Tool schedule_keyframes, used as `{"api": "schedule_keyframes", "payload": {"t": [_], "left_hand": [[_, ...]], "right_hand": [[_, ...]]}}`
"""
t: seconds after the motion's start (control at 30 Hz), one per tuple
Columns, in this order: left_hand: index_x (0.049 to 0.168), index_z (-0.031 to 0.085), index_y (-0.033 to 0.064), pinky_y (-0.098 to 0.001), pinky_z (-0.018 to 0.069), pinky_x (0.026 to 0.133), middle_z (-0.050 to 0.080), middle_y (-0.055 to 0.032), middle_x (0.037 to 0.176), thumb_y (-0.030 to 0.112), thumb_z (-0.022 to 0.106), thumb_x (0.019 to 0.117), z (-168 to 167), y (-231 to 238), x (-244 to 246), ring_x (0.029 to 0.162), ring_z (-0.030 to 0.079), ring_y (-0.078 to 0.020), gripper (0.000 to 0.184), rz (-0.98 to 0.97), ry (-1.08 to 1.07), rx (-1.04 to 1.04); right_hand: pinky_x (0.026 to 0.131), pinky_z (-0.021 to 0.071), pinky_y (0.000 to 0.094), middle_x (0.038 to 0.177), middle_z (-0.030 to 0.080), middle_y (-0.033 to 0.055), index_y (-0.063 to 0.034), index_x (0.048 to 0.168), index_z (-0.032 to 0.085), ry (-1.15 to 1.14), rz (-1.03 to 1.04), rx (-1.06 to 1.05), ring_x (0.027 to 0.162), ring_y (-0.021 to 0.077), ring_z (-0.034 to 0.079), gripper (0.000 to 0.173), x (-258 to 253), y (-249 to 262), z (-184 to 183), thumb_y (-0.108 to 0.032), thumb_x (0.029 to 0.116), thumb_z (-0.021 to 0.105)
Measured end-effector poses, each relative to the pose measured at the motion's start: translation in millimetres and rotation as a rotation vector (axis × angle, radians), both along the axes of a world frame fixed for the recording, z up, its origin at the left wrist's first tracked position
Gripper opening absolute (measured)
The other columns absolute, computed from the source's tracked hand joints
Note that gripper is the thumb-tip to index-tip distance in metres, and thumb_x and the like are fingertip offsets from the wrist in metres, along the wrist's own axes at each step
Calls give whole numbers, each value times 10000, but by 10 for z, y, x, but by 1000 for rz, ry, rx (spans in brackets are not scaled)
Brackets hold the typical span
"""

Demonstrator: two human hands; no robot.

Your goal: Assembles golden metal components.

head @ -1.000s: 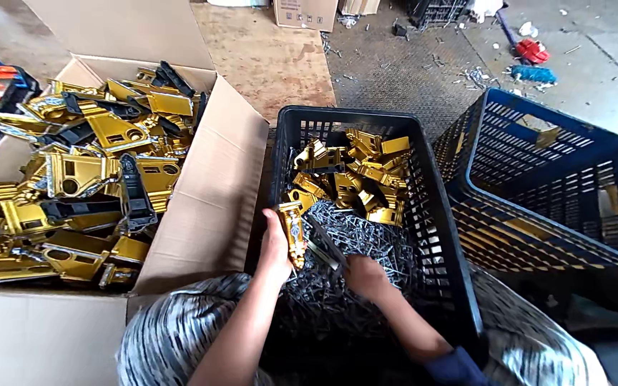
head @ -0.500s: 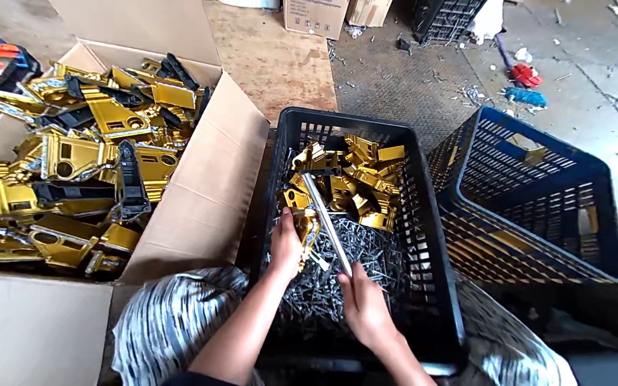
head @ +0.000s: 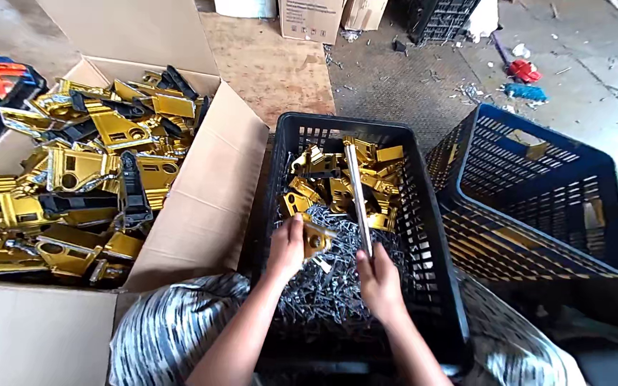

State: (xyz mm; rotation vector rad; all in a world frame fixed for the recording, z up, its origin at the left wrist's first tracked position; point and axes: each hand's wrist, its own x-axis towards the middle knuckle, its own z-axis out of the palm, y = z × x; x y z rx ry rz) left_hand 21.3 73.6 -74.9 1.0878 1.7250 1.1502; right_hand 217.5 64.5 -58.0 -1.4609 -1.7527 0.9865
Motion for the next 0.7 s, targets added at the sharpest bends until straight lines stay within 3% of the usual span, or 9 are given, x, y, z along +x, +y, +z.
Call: {"api": "schedule_keyframes", "payload": {"t": [0.13, 0.23, 0.3, 0.37, 0.43, 0.5, 0.53, 0.6, 0.7], "left_hand": [[964, 710, 89, -398, 558, 741, 664, -21, 793, 384, 433, 1079, 99, -40, -22, 759, 654, -123, 421, -464, 217, 84], [861, 686, 94, -453, 503, 665, 597, -34, 696, 464, 415, 1076, 130, -54, -23, 678, 601, -182, 506, -524, 363, 72], [960, 753, 126, -454, 555, 687, 683, -24, 771, 403, 469, 1062, 95, -138, 23, 723, 664, -170, 409, -281, 461, 273], [1149, 730, 123, -451, 564, 931, 713, -50, 1144, 354, 531, 1033, 67, -179, 17, 1084, 673, -179, 326, -3, 513, 521], [1393, 507, 7, -496, 433, 1117, 523, -176, 1447, 408, 654, 957, 81, -226, 2, 1363, 491, -278, 610, 72, 317, 607], [1555, 247, 17, -380, 491, 1093, 479, -114, 1482, 381, 847, 797, 68, -339, 77, 1333, 521, -175, 1033, -54, -97, 474], [1530, 262, 4, -369, 563, 1008, 584, -107, 1344, 262, 897, 751, 40, -378, 133, 1202, 625, -173, 1038, -117, -316, 410], [1285, 495, -57, -370, 626, 862, 715, -129, 1064, 51, 876, 736, 35, -368, 195, 959, 723, -202, 677, -113, -540, 274], [1128, 598, -43, -323, 614, 738, 724, -103, 910, 16, 846, 755, 56, -241, 91, 793, 710, -166, 452, 17, -511, 135]], "right_hand": [[532, 450, 233, 665, 515, -74, -49, 1137, 638, 173, 279, -310, 539, 31, 476, 465, 18, 382, 76, -406, 862, 755], [479, 423, 210, 676, 572, -73, -88, 1022, 658, 262, 360, -508, 502, 19, 473, 288, -58, 392, 35, -293, 863, 784], [459, 421, 191, 753, 651, -20, -31, 1150, 662, 478, 270, -535, 510, 22, 495, 293, -79, 309, 5, -130, 887, 745], [459, 420, 190, 720, 631, 9, 0, 1195, 622, 708, 139, -501, 490, 28, 472, 279, -122, 260, -17, -66, 927, 662], [447, 402, 174, 617, 563, -5, -8, 1197, 612, 973, 36, -506, 453, 13, 438, 233, -168, 213, 17, -54, 974, 565], [454, 409, 176, 560, 528, -37, -39, 1206, 637, 1144, 22, -555, 439, 9, 441, 242, -225, 146, 55, -90, 995, 531], [457, 424, 177, 563, 540, -35, -42, 1223, 628, 1150, 35, -574, 441, 12, 458, 252, -269, 114, 64, -93, 999, 522], [460, 434, 186, 655, 591, 3, -23, 1300, 576, 948, 56, -532, 472, 24, 478, 290, -319, 104, 40, -94, 1023, 524], [503, 434, 228, 701, 553, -15, -1, 1332, 582, 179, 74, -61, 523, 48, 470, 388, -185, 145, 22, -256, 1041, 548]]}}
